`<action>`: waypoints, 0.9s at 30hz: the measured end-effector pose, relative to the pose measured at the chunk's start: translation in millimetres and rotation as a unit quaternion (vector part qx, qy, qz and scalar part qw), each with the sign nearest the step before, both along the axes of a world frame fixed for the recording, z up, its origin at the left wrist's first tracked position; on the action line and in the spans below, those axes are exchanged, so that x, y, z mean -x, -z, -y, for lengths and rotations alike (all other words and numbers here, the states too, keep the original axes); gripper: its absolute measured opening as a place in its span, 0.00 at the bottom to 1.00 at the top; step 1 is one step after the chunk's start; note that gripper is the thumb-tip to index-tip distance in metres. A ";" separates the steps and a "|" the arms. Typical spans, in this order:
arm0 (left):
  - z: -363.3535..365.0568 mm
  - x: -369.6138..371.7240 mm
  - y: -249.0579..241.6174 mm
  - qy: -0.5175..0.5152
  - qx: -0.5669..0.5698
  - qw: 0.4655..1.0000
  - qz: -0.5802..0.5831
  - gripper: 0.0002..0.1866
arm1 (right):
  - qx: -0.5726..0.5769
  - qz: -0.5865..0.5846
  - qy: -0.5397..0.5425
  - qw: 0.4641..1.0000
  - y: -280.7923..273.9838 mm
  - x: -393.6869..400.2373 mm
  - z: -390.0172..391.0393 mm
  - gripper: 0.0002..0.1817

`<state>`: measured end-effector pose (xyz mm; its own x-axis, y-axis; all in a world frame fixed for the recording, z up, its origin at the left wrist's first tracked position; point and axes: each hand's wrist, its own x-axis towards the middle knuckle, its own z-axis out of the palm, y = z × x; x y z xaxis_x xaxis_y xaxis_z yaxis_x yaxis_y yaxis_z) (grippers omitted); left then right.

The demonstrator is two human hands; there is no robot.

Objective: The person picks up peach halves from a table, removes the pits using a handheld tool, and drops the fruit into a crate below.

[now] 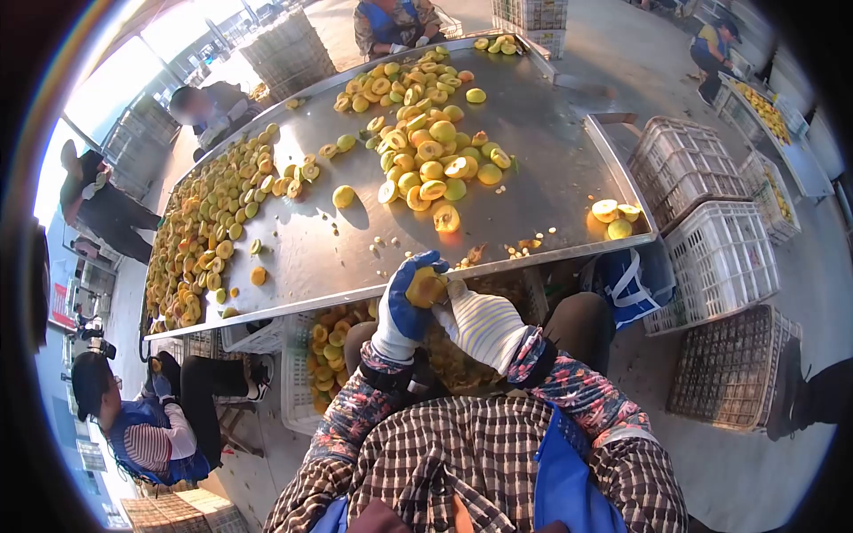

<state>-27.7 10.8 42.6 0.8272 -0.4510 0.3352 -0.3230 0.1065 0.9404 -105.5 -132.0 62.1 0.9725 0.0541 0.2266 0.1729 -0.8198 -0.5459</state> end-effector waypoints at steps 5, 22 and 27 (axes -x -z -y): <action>7.5 -5.9 13.7 0.068 0.261 0.900 -0.343 0.26 | 0.017 -0.028 0.002 0.999 7.1 -0.9 -3.0 0.19; -0.7 -18.9 -7.4 0.099 -0.085 0.987 -0.092 0.27 | -0.165 -0.060 -0.087 0.981 44.0 -4.0 -0.2 0.21; 11.6 -13.4 -7.1 0.031 0.027 0.947 -0.319 0.32 | -0.466 -0.135 -0.142 0.863 41.0 -13.3 -3.0 0.23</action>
